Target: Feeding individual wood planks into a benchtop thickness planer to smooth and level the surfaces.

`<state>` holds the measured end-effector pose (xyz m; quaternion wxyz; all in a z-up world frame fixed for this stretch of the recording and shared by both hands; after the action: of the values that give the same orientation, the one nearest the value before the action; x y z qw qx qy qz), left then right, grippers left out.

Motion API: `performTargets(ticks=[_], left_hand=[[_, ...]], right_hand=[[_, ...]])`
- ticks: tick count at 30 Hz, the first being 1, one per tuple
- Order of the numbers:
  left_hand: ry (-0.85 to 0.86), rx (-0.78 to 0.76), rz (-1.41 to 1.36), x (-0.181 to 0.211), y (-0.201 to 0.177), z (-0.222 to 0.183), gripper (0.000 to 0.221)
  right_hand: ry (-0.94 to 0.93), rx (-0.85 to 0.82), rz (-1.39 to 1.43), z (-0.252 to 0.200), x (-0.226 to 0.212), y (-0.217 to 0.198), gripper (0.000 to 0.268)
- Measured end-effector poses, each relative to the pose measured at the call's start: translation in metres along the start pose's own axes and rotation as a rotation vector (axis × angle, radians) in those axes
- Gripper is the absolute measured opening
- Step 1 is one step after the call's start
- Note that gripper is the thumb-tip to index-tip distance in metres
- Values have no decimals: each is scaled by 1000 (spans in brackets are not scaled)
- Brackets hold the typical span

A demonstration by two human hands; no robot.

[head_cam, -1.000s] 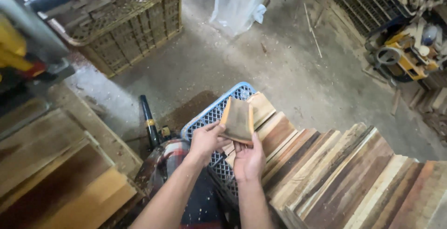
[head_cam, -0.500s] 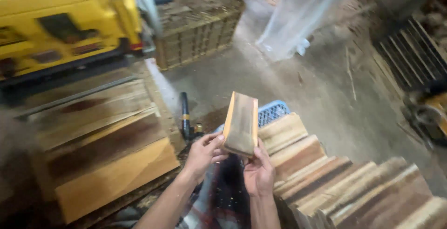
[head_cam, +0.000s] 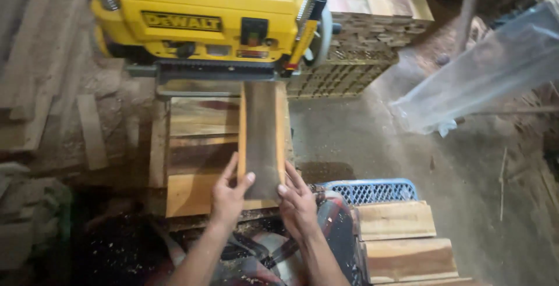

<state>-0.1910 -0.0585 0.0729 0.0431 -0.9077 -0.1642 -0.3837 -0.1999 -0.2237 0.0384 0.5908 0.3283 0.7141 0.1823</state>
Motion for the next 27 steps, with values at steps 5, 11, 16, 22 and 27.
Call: performTargets(ticks=[5,11,16,22,27], left_hand=[[234,169,1,-35,-35,97,67],[244,164,34,-14,-34,134,66],[195,183,5,-18,-32,144,65],[180,222,50,-17,-30,147,64],[153,204,57,-7,-29,132,65]], right_hand=[[38,114,-268,43,67,-11,47],[4,155,-296,66,64,16,45],[7,174,-298,62,58,25,46],[19,181,-295,75,74,3,46],[15,155,-324,64,55,25,50]])
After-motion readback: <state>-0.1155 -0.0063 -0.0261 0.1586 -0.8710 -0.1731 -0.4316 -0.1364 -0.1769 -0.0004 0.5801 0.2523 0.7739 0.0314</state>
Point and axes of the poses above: each hand's wrist, its own z-axis towards the middle knuckle, its own y-axis out of the palm, x = y × z, the point moved 3 cm from there along z, towards the middle knuckle, and after that the axes turned 11 degrees about -y, right-handed, at the moved point
